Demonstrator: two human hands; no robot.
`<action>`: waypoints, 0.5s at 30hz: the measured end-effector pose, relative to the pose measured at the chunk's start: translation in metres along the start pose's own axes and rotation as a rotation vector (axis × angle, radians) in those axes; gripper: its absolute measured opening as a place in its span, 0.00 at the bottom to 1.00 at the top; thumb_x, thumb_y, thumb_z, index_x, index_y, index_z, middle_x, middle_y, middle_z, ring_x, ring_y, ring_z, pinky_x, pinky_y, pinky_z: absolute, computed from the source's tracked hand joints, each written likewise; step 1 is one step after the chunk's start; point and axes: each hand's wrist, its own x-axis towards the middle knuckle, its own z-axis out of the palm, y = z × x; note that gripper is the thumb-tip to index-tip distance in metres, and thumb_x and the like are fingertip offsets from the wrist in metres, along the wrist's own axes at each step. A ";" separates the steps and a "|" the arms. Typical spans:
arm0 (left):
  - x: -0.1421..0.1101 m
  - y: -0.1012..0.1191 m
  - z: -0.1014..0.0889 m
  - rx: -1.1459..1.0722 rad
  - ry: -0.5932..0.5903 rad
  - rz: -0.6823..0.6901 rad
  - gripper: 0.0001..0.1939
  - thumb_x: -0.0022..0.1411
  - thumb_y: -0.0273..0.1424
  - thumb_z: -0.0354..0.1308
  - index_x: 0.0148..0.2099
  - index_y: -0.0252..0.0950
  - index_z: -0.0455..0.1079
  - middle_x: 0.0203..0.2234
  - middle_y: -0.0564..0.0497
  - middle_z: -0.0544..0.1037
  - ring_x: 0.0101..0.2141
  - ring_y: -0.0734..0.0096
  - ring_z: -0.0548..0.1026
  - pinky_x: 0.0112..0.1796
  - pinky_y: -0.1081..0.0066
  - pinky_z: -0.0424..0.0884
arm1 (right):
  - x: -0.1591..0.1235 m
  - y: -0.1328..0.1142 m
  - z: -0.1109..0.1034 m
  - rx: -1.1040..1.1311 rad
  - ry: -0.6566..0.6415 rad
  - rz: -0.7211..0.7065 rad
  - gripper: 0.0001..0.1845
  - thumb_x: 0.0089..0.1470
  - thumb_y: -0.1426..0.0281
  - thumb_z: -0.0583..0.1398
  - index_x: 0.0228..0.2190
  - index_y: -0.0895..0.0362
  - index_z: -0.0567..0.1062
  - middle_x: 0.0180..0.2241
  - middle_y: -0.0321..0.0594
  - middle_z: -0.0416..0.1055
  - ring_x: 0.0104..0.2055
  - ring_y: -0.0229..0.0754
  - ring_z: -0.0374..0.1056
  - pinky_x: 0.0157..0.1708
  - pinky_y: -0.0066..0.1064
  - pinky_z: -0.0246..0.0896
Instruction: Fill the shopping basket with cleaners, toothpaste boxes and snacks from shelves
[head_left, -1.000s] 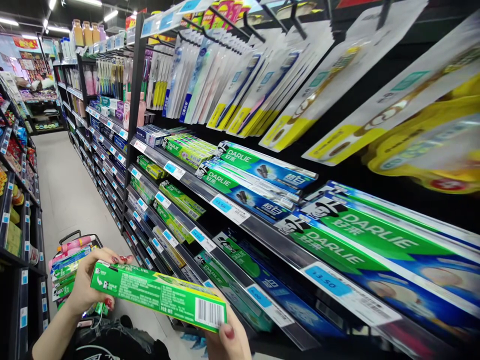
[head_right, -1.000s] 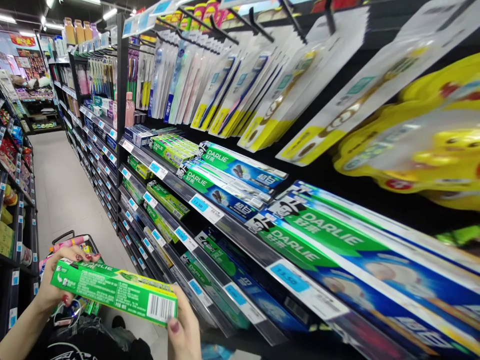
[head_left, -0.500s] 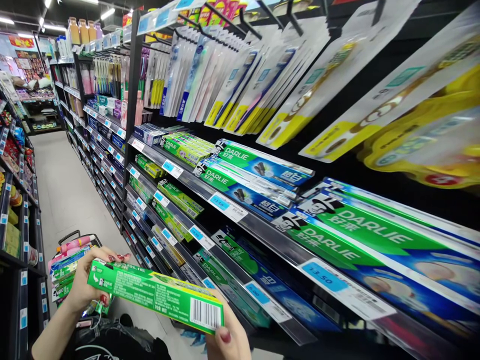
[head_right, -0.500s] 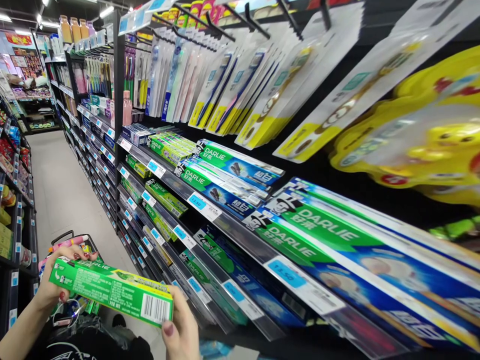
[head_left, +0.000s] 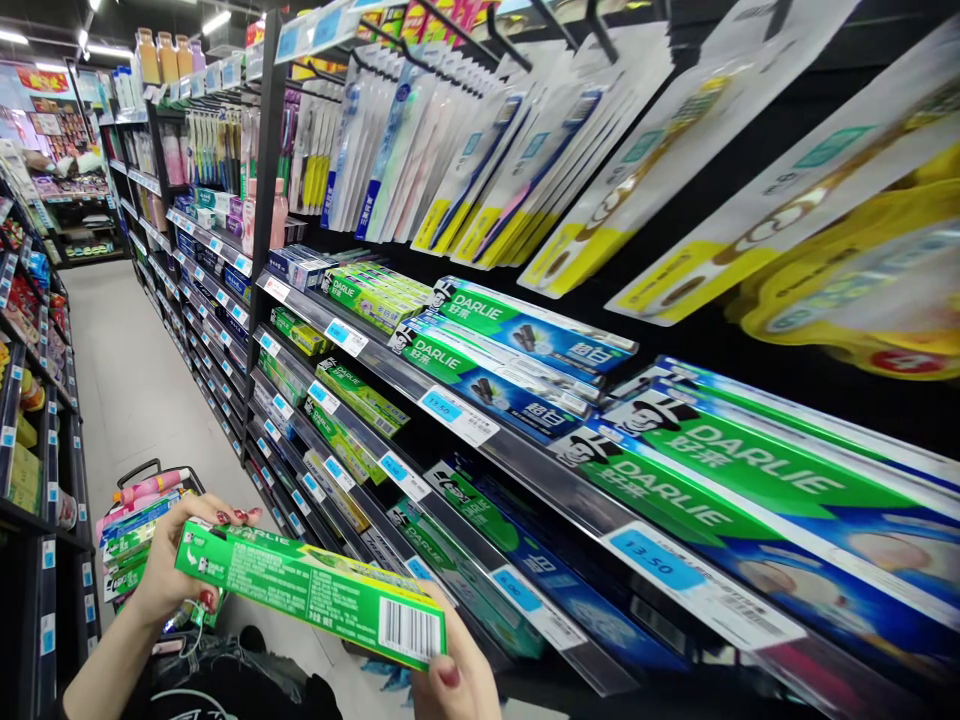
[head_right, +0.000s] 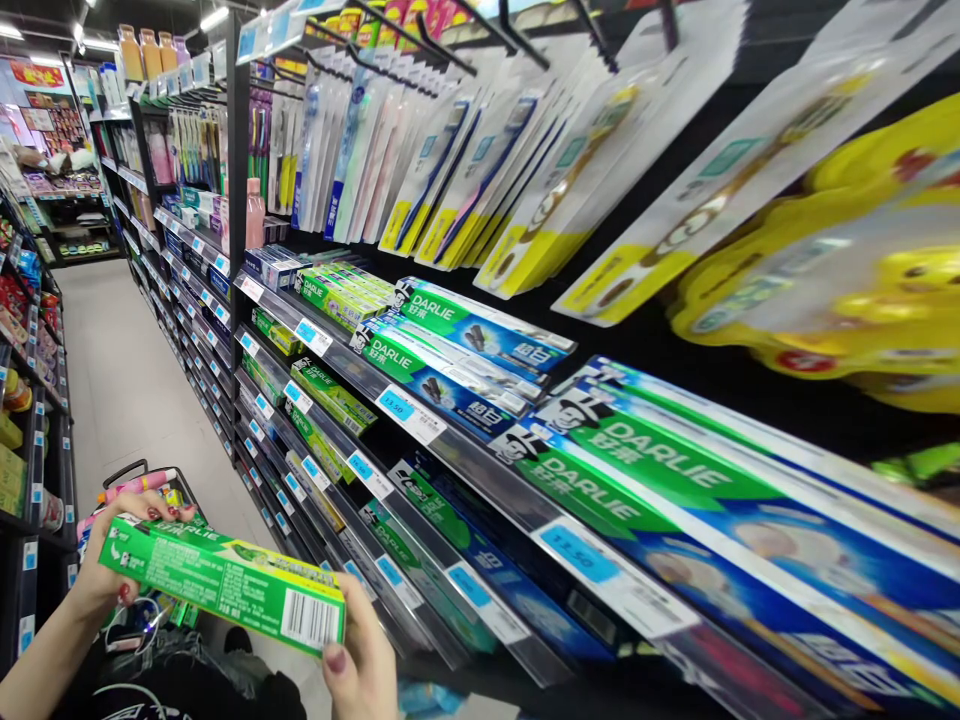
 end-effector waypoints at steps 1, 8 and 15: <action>0.000 0.000 0.000 0.003 0.001 -0.002 0.29 0.34 0.38 0.77 0.41 0.41 0.75 0.37 0.49 0.80 0.43 0.58 0.79 0.51 0.59 0.71 | 0.000 0.002 -0.001 0.010 -0.002 0.003 0.38 0.38 0.39 0.63 0.41 0.56 0.76 0.37 0.47 0.77 0.43 0.58 0.72 0.37 0.38 0.66; 0.000 0.007 0.006 0.090 -0.014 0.023 0.25 0.39 0.37 0.76 0.42 0.42 0.75 0.37 0.50 0.79 0.41 0.61 0.79 0.52 0.59 0.71 | 0.005 0.020 -0.010 0.032 0.086 0.049 0.34 0.43 0.43 0.62 0.44 0.52 0.76 0.45 0.47 0.76 0.50 0.58 0.69 0.46 0.43 0.66; -0.003 0.018 0.014 0.301 -0.020 0.053 0.25 0.42 0.39 0.74 0.44 0.45 0.74 0.37 0.50 0.79 0.40 0.62 0.77 0.46 0.62 0.75 | 0.013 0.005 0.002 0.040 -0.050 -0.004 0.28 0.49 0.46 0.59 0.42 0.55 0.77 0.38 0.48 0.77 0.43 0.58 0.71 0.38 0.42 0.67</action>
